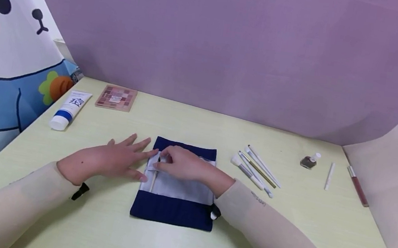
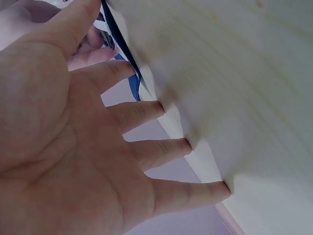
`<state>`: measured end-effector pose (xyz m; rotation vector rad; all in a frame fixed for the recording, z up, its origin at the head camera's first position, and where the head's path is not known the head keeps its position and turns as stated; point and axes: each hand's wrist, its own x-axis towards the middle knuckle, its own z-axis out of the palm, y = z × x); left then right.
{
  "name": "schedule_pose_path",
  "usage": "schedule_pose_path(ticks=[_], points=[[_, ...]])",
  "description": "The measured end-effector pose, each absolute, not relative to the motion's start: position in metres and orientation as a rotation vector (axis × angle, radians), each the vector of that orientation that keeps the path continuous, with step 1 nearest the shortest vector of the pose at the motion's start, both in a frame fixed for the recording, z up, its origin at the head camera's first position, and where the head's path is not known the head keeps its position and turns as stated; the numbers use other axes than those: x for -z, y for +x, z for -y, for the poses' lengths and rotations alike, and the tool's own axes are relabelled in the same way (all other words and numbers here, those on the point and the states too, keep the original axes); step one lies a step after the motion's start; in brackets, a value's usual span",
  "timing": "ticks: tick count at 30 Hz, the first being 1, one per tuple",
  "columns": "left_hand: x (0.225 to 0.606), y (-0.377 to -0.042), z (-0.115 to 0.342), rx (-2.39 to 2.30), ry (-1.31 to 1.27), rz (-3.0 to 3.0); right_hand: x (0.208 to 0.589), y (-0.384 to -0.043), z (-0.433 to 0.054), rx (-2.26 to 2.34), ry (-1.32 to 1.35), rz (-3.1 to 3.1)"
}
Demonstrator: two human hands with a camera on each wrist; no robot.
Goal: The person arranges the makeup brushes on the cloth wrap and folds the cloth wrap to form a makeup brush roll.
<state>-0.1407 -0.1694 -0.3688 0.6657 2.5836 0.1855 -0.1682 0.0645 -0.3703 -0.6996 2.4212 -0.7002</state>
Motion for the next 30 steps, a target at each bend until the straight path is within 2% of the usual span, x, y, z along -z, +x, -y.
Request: schedule_pose_path(ticks=[10, 16, 23, 30], points=[[0.372, -0.144, 0.167, -0.131, 0.674, -2.589, 0.343, -0.176, -0.13, 1.058, -0.71, -2.354], [0.369, -0.142, 0.17, -0.134, 0.683, -2.592, 0.33, -0.182, -0.184, 1.191, -0.556, -2.415], [0.368, -0.14, 0.171, -0.152, 0.691, -2.586, 0.334, -0.186, -0.237, 1.31, -0.459, -2.493], [0.368, -0.139, 0.17, -0.169, 0.68, -2.582, 0.349, -0.189, -0.266, 1.267, -0.394, -2.496]])
